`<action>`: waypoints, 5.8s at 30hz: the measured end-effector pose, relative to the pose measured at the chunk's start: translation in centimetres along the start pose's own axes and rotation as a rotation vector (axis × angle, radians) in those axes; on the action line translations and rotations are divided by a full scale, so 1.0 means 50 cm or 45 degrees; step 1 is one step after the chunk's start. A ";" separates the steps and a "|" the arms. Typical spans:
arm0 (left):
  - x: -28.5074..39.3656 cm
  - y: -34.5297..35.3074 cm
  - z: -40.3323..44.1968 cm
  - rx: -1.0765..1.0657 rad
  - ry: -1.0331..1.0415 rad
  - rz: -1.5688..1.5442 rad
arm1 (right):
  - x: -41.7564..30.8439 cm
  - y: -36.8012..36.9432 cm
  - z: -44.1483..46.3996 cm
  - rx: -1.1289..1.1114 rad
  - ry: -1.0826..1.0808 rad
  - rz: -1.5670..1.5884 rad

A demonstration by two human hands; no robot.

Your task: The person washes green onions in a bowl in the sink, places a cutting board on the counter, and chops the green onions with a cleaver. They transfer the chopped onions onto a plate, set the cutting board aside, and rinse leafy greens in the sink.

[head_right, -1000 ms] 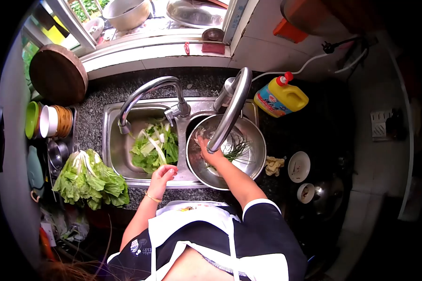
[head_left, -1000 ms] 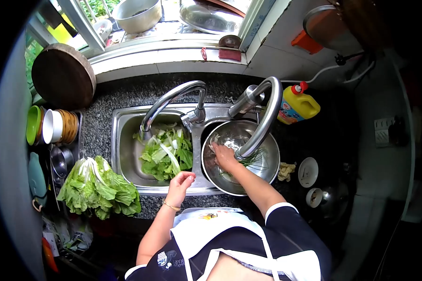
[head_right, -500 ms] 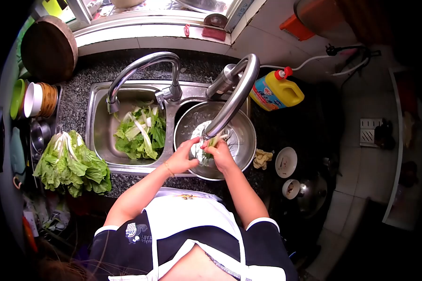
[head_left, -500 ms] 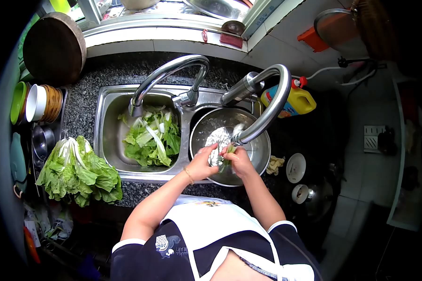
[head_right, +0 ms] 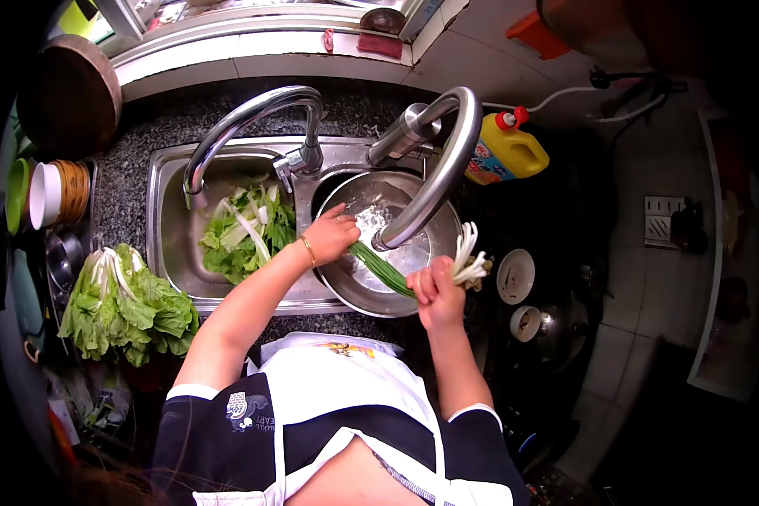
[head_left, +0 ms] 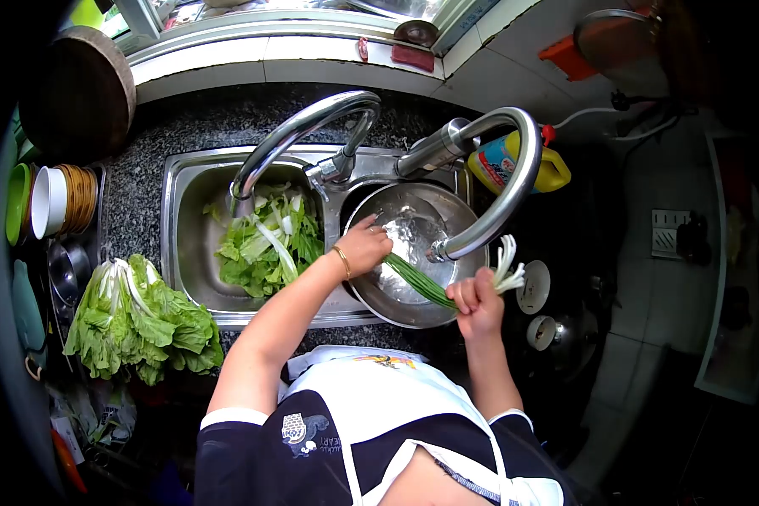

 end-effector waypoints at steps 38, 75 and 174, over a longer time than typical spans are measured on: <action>0.181 -0.016 -0.212 0.460 -1.703 -1.931 | 0.070 -0.089 0.067 0.466 -0.423 -2.225; 0.038 -0.560 -0.598 0.831 -1.101 0.610 | 0.122 0.079 -0.007 0.636 -0.582 0.099; 0.046 -0.664 -0.441 1.280 -0.900 -1.021 | 0.126 0.469 0.002 -0.753 -0.668 -1.528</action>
Point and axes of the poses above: each hand's wrist, its own z-axis towards the middle knuckle, its own y-axis out of the palm, x = y × z, the point moved 3 cm from there along z, towards the middle knuckle, and after that the axes turned 6 degrees about y, right-handed, at the moved point
